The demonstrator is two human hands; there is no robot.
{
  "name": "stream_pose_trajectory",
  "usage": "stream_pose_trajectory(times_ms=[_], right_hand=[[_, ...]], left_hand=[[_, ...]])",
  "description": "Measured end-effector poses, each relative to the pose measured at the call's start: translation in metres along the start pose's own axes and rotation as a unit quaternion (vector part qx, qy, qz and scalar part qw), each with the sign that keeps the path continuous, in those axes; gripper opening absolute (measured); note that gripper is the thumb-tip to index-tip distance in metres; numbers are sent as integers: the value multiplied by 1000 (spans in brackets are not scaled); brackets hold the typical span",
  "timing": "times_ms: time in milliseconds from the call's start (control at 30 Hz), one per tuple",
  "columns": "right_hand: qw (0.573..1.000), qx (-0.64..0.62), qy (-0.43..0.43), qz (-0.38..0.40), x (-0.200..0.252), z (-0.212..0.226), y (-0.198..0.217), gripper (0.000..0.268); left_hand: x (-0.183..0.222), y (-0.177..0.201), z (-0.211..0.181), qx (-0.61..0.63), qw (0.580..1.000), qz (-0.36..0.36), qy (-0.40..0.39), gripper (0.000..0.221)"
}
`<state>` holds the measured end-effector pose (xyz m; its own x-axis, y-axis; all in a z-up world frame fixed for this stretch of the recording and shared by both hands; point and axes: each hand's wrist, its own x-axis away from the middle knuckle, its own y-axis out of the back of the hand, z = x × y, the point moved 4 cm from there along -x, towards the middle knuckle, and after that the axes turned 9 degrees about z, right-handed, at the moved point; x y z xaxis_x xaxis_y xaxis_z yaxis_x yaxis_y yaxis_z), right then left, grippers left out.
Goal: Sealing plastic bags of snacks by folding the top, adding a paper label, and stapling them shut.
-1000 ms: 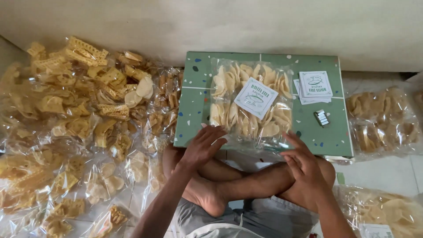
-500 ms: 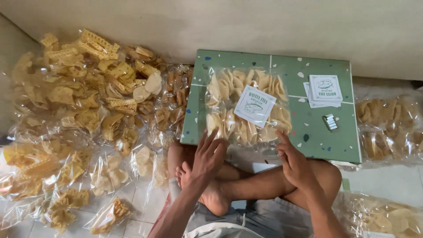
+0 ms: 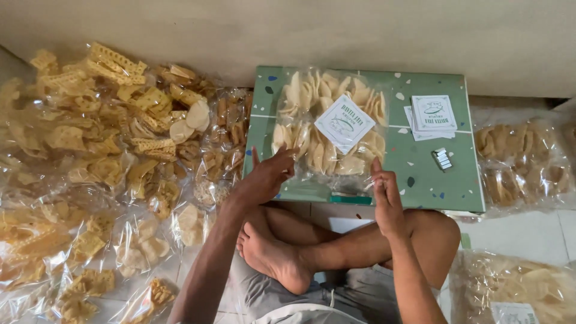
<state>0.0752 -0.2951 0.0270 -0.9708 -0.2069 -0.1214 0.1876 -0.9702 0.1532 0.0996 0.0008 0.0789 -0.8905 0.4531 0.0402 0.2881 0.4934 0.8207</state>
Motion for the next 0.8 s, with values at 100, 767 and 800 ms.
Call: stream_pose_trajectory(times_ms=[100,767,800], right_hand=[[999,-47,2,22,1,1,4,24],[725,564,101,382,-132,38,-104,47],[731,565,87,373,-134,37,-104,46]], left_hand=[[4,5,0,83,992,86,28,11],[69,26,-56,-218,940,-209,-160,11],[76,22,-59,-224,934,-224,-165,15]])
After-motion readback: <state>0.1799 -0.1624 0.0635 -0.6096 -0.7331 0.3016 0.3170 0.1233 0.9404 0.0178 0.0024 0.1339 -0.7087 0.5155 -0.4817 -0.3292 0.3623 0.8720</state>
